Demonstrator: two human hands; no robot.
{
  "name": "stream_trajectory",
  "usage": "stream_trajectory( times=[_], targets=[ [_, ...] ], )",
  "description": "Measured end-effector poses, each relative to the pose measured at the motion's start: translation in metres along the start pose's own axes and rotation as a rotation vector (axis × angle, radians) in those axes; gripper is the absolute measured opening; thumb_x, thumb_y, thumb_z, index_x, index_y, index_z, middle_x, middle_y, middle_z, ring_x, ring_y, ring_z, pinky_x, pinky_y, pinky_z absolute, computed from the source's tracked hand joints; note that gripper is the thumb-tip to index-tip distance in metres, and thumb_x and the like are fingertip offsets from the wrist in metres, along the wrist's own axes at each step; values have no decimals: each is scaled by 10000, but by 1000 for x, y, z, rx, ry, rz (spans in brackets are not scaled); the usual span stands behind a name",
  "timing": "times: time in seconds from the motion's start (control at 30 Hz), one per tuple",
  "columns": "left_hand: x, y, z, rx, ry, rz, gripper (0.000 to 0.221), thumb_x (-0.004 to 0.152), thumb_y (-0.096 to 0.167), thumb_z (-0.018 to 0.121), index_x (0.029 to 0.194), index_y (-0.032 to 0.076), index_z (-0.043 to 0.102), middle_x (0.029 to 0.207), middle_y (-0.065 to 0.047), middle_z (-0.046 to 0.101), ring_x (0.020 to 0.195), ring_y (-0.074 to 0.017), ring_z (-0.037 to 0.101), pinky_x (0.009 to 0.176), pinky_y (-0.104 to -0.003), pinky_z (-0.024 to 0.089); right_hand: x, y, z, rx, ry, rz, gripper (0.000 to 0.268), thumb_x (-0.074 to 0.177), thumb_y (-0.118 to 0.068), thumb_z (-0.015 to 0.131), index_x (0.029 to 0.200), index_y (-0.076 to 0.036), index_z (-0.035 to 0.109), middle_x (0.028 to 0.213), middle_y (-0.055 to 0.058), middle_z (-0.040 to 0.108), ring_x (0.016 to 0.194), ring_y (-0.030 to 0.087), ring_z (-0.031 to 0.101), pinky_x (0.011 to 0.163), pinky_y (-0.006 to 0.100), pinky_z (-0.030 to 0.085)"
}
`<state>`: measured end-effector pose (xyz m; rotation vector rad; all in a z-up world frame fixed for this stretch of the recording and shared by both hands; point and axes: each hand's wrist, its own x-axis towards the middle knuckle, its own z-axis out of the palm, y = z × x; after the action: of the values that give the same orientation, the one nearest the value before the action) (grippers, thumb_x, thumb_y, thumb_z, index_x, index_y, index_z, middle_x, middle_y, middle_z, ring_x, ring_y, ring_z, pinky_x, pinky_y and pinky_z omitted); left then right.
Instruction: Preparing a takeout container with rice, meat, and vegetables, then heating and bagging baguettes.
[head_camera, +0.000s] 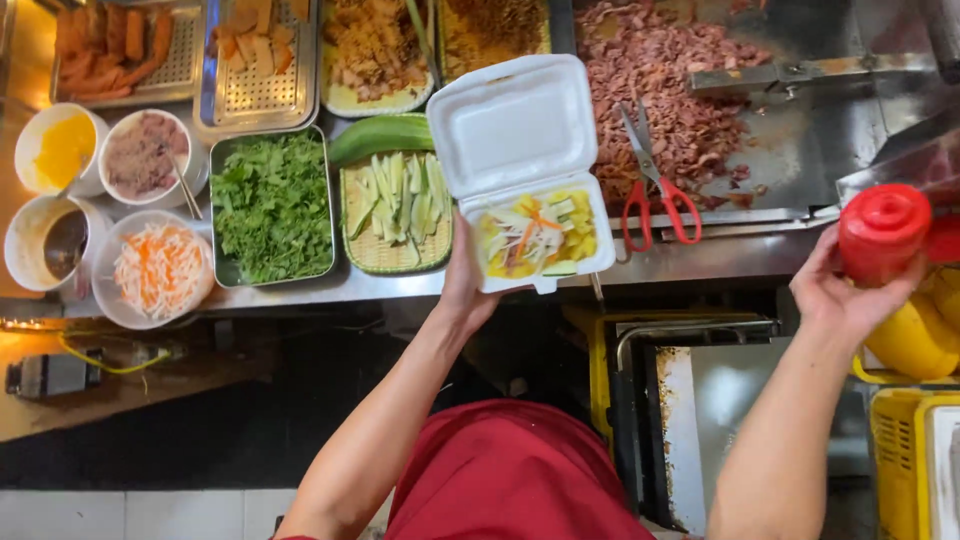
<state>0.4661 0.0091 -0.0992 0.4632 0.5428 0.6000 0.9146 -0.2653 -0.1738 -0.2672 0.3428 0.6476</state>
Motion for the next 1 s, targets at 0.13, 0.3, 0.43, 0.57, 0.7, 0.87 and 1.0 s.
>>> stream_trajectory(
  times=[0.13, 0.3, 0.43, 0.57, 0.7, 0.87, 1.0],
  targets=[
    [9, -7, -5, -58, -45, -33, 827, 995, 720, 343, 1537, 100, 419, 1457, -128, 562, 1304, -303, 577, 1030, -530, 519, -148, 123, 129, -345, -144, -66, 679, 884, -388, 777, 1456, -83, 575, 1449, 98, 659, 1326, 289, 675, 1043, 452, 607],
    [24, -29, -21, -93, -45, -35, 816, 1049, 673, 368, 1569, 45, 394, 1525, -162, 521, 1351, -281, 563, 1119, -433, 498, -266, 215, 219, -1276, -706, -574, 640, 980, -454, 797, 1424, -45, 584, 1318, 74, 653, 1182, 236, 695, 1115, 418, 564],
    [14, -20, -10, -106, -81, -76, 867, 1030, 672, 340, 1579, 0, 329, 1531, -217, 464, 1370, -320, 500, 1124, -465, 459, -275, 260, 190, -1567, -782, -572, 649, 995, -153, 860, 1451, -21, 418, 1353, 109, 610, 1305, 271, 650, 1152, 400, 535],
    [10, -26, -19, 46, 25, -34, 879, 1005, 654, 342, 1639, 81, 137, 1672, -105, 277, 1515, -231, 316, 1232, -384, 265, -291, 267, 179, -1729, -675, -499, 578, 929, 68, 820, 1420, 27, 517, 1296, 144, 655, 1209, 265, 669, 1127, 402, 561],
    [9, -22, -26, 18, -54, -70, 917, 1021, 666, 338, 1637, 7, 171, 1671, -186, 293, 1508, -276, 325, 1232, -416, 263, -282, 254, 172, -1796, -721, -636, 482, 1025, 88, 827, 1399, 50, 526, 1333, 164, 665, 1189, 260, 660, 1167, 407, 594],
    [-1, -9, -24, -14, -57, -132, 896, 1005, 671, 333, 1638, 64, 150, 1672, -130, 275, 1530, -248, 307, 1246, -415, 247, -308, 264, 202, -1820, -681, -596, 395, 1040, 55, 807, 1359, 49, 575, 1292, 155, 651, 1178, 246, 665, 1130, 392, 563],
    [-1, -3, -28, -143, -156, -155, 893, 1007, 675, 325, 1623, 36, 231, 1604, -204, 378, 1476, -329, 390, 1203, -490, 361, -301, 237, 188, -1767, -417, -572, 295, 1073, 24, 757, 1314, 85, 598, 1212, 166, 645, 981, 243, 607, 948, 369, 514]
  ],
)
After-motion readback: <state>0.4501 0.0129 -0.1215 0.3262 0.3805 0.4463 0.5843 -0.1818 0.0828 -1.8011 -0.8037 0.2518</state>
